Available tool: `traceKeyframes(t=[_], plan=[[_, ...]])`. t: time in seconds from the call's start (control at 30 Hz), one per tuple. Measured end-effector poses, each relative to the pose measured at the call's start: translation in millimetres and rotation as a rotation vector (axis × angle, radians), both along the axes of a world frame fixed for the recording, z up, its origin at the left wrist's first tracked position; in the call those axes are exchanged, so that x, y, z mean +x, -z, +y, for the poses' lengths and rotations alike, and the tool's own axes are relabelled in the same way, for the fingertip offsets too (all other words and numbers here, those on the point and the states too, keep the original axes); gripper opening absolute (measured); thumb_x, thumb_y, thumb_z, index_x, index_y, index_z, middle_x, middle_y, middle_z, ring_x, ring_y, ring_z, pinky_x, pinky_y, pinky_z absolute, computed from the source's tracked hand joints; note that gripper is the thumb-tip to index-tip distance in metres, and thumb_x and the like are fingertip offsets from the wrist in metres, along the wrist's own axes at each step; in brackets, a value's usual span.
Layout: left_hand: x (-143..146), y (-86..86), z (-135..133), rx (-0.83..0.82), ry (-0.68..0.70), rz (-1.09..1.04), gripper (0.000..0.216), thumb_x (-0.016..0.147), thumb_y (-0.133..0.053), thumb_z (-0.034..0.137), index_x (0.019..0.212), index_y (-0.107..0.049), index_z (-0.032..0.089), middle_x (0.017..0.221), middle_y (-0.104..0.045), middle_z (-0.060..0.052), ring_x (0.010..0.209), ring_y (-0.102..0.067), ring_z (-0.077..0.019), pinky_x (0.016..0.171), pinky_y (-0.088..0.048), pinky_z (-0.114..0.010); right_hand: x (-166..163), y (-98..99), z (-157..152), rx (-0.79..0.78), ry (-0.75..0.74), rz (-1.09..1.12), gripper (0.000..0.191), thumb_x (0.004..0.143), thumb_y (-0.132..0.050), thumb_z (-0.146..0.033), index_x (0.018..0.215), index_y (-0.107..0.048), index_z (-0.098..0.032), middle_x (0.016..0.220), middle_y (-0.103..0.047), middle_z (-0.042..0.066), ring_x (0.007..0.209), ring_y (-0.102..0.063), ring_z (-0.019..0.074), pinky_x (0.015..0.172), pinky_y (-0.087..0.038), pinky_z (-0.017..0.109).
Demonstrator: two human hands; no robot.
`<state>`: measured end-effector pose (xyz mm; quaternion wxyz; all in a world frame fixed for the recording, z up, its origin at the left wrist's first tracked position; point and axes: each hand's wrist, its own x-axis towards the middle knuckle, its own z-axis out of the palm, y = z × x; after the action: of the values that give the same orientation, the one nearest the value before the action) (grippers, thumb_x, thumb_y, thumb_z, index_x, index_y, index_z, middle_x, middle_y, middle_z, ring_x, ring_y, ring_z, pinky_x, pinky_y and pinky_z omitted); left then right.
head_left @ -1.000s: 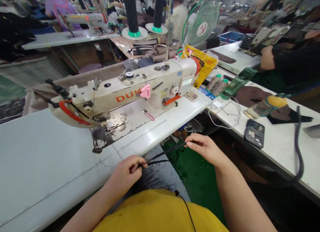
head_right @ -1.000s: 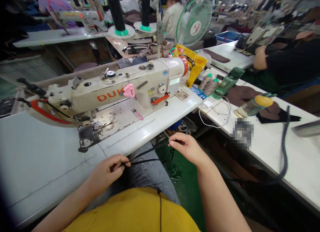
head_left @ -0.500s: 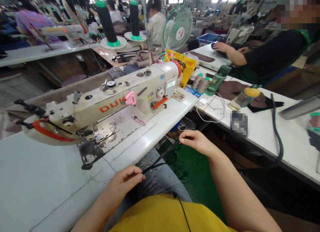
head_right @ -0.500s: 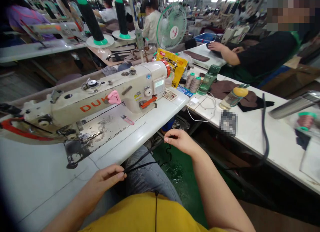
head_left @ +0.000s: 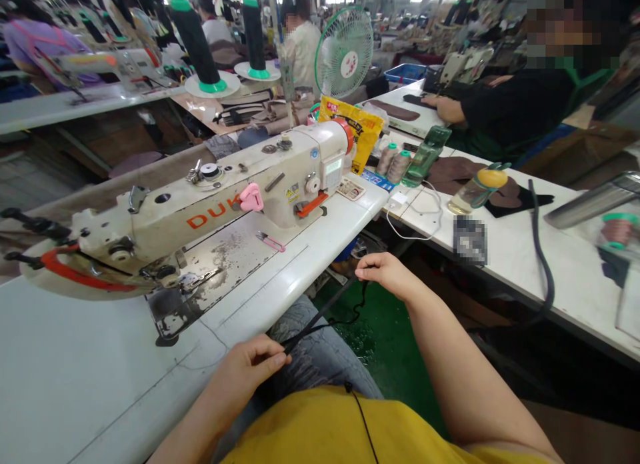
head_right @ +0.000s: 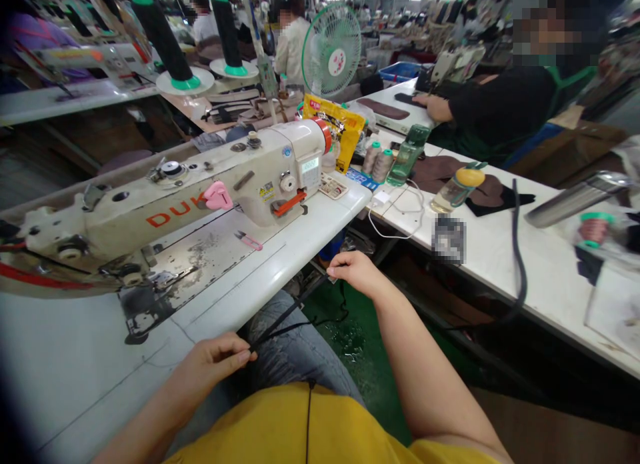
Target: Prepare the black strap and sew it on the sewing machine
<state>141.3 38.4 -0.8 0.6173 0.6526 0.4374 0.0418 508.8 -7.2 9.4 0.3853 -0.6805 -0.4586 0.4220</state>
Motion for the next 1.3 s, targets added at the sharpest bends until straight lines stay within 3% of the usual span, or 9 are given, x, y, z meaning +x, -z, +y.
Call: traceKeyframes(t=[0.37,0.6,0.8,1.07,1.3], plan=[[4,-5.2,3,0.112,0.056,0.025,0.032,0.085,-0.069,0.051,0.077,-0.076,0.02,0.084,-0.069,-0.005,0.086,-0.063,-0.025,0.082,-0.042,-0.036,3,-1.2,6,0.006,-0.031,-0.057,0.033,0.072,-0.074,-0.049,0.078,-0.074,-0.017,0.069,-0.063,0.0,0.061,-0.049,0.0139,0.061,-0.038,0.03],[4,0.2,2,0.018,0.017,0.0,0.031,0.084,-0.071,0.049,0.08,-0.077,0.019,0.089,-0.074,-0.007,0.09,-0.066,-0.0266,0.084,-0.044,-0.036,4,-0.4,9,-0.024,-0.016,-0.075,0.034,0.072,-0.074,-0.05,0.076,-0.073,-0.016,0.06,-0.056,-0.002,0.054,-0.04,0.0115,0.055,-0.03,0.028],[2,5.6,2,-0.017,0.001,-0.004,0.031,0.083,-0.073,0.049,0.082,-0.077,0.018,0.092,-0.077,-0.008,0.091,-0.068,-0.0272,0.084,-0.046,-0.036,3,-0.8,11,-0.036,-0.003,-0.075,0.034,0.069,-0.075,-0.051,0.074,-0.073,-0.017,0.059,-0.056,-0.002,0.054,-0.041,0.0121,0.055,-0.03,0.029],[14,-7.6,-3,-0.17,-0.045,-0.062,0.033,0.075,-0.078,0.047,0.084,-0.078,0.016,0.095,-0.081,-0.01,0.094,-0.071,-0.0291,0.086,-0.047,-0.037,3,1.0,11,-0.024,0.062,-0.054,0.035,0.069,-0.078,-0.051,0.076,-0.073,-0.018,0.064,-0.061,0.001,0.061,-0.05,0.0162,0.058,-0.038,0.031],[21,-10.4,-7,-0.248,-0.024,-0.087,0.034,0.073,-0.077,0.051,0.077,-0.076,0.017,0.091,-0.079,-0.008,0.087,-0.066,-0.0247,0.08,-0.045,-0.034,2,4.0,14,-0.034,0.107,-0.033,0.031,0.067,-0.078,-0.048,0.072,-0.07,-0.019,0.061,-0.058,0.0,0.057,-0.047,0.0154,0.055,-0.036,0.031]])
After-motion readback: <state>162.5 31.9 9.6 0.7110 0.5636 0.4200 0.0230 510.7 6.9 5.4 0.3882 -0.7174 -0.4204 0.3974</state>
